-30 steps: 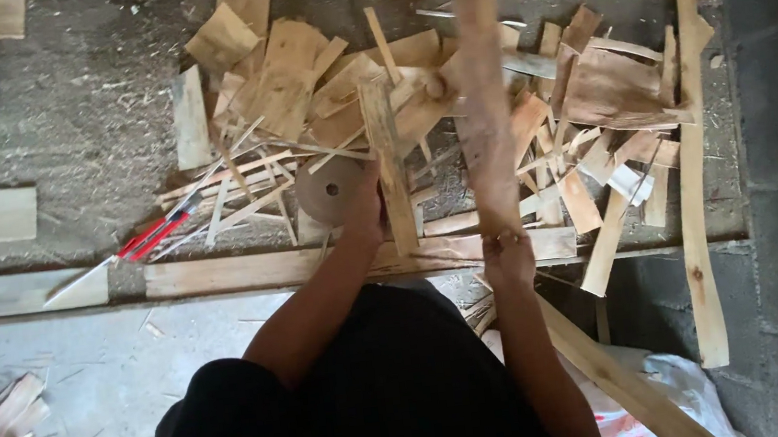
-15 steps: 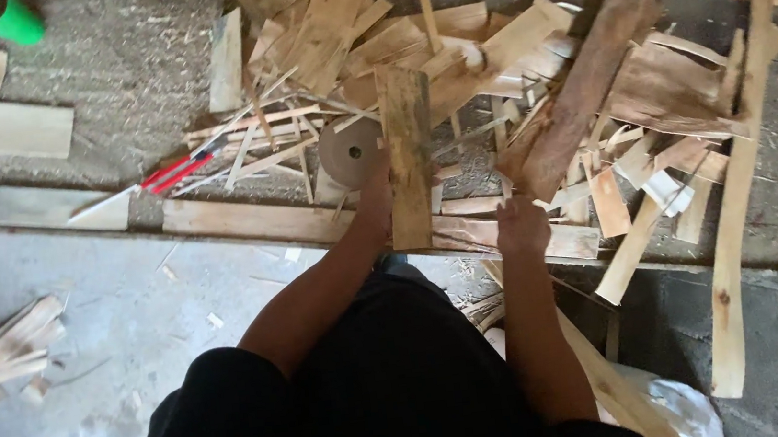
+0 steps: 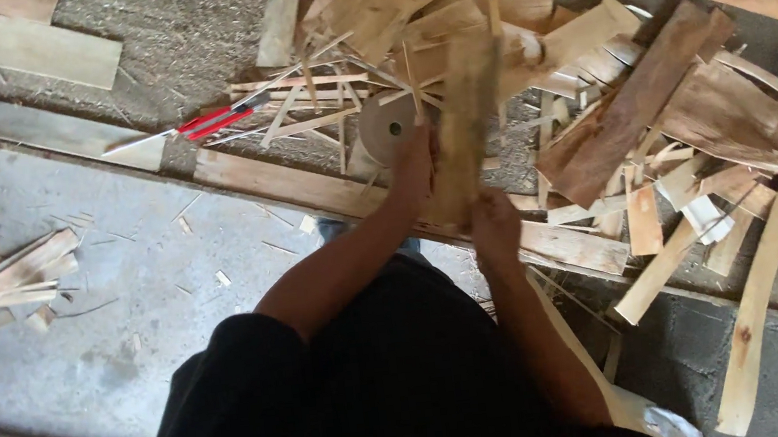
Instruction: Arrange and trim thin wooden planks on a surface.
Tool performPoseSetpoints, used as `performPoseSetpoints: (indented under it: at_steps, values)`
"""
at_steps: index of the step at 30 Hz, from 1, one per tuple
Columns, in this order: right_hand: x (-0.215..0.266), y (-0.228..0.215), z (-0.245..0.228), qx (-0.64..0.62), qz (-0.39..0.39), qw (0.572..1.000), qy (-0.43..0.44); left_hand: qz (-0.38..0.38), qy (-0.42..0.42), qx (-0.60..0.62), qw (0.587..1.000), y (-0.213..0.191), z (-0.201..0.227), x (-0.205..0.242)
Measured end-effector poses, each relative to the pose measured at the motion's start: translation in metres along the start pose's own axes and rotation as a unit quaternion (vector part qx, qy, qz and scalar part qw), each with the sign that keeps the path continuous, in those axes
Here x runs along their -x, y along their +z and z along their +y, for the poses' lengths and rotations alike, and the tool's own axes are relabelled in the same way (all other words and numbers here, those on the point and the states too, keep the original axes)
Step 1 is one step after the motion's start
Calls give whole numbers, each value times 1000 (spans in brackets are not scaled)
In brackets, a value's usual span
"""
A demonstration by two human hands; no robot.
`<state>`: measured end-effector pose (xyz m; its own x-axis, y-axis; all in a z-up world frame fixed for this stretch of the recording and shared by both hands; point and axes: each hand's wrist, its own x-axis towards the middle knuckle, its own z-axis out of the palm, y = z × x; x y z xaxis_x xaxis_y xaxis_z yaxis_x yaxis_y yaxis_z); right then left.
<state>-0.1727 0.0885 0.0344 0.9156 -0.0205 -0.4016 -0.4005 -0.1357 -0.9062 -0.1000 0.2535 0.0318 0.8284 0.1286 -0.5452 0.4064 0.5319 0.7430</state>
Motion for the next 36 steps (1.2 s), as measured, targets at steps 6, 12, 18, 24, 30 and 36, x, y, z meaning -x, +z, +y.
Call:
performPoseSetpoints:
  at_steps: [6, 12, 18, 24, 30, 36]
  values:
    - [11, 28, -54, -121, 71, 990, -14, 5, 68, -153, 986, -24, 7, -49]
    - [2, 104, -70, -81, 78, 987, -114, -14, 180, -314, 932, -73, 72, -46]
    - [-10, 235, -86, -24, -53, 996, -73, -31, 121, -100, 987, -204, 157, -26]
    - [-39, 347, -86, 242, -129, 949, -155, -43, 56, 169, 983, -341, 190, -21]
    - [-65, 417, -94, 482, -254, 794, -269, 42, 83, 116, 989, -385, 205, -7]
    - [-93, 429, -79, 595, -223, 640, -431, 36, 186, 124, 974, -378, 222, 27]
